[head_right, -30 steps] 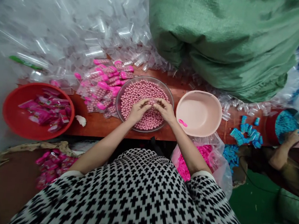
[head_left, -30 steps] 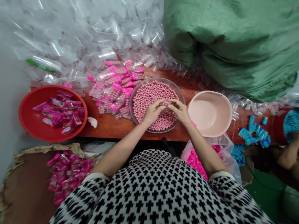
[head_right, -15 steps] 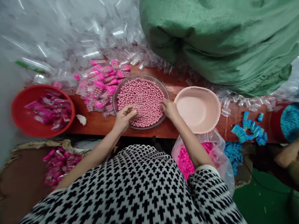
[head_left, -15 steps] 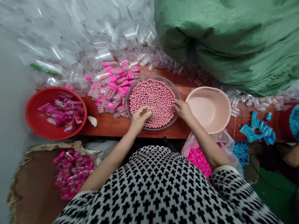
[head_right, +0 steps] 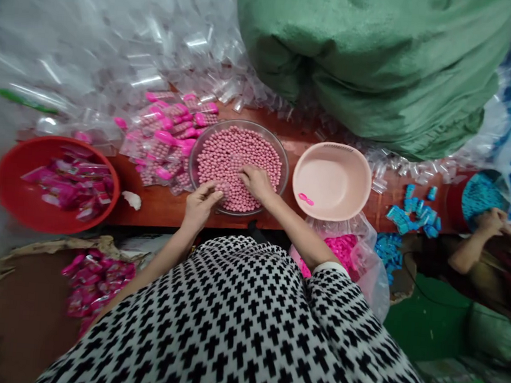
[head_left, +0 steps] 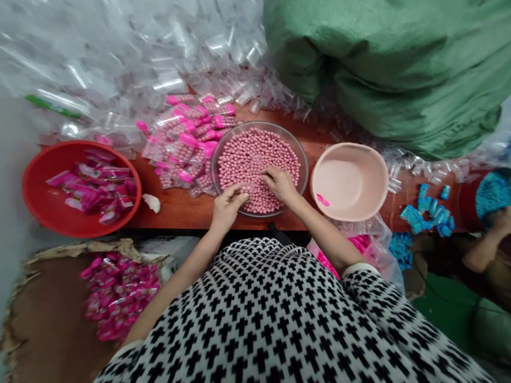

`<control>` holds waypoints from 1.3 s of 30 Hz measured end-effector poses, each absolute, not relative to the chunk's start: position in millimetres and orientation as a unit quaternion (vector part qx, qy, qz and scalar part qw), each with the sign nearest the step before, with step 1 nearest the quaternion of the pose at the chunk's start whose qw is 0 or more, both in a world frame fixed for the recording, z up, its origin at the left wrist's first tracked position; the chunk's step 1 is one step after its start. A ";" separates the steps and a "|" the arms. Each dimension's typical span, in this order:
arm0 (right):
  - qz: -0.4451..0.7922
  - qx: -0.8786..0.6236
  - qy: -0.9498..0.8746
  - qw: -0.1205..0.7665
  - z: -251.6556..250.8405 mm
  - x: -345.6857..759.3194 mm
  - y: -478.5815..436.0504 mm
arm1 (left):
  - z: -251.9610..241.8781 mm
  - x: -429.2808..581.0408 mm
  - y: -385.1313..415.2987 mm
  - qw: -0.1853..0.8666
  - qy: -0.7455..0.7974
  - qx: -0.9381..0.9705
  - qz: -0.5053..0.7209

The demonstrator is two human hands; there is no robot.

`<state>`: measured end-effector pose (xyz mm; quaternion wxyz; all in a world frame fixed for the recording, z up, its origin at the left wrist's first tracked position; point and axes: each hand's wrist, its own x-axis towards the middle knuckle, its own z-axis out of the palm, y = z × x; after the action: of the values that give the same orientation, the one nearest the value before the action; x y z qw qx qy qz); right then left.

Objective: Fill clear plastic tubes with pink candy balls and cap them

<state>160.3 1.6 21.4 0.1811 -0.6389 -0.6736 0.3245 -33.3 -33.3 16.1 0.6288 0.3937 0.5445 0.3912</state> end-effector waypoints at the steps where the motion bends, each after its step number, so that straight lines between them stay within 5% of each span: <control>1: 0.321 -0.646 -0.659 0.210 24.1 171.1 -13.1 | 15.4 -30.7 -33.6 0.625 0.544 0.408 0.384; 4: 0.271 -0.731 -0.586 0.219 29.1 226.7 -55.6 | 13.7 -16.8 -35.5 0.634 0.525 0.438 0.361; 10: 0.290 -0.765 -0.564 -0.106 10.1 323.1 -96.8 | 17.5 20.2 -45.5 0.671 0.483 0.469 0.309; 15: 0.269 -0.740 -0.599 -0.150 -7.0 328.3 -92.7 | 21.9 39.7 -52.4 0.677 0.470 0.480 0.302; 18: 0.263 -0.775 -0.572 -0.050 -0.9 329.6 -92.6 | 25.4 50.9 -54.1 0.700 0.455 0.461 0.301; 22: 0.396 -0.731 -0.464 0.306 26.0 315.2 -92.2 | 35.6 69.9 -55.0 0.749 0.418 0.398 0.325; 24: 0.493 -0.646 -0.421 0.403 41.2 294.9 -88.6 | 40.7 77.2 -54.3 0.772 0.399 0.357 0.343; 39: 0.520 -0.562 -0.504 0.400 79.7 217.6 -39.7 | 47.1 29.2 -33.3 0.705 0.418 0.405 0.406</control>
<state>217.6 -39.7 79.7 0.4002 -0.5621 -0.5037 0.5198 29.2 -33.3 47.1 0.7049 0.4045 0.4184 0.4056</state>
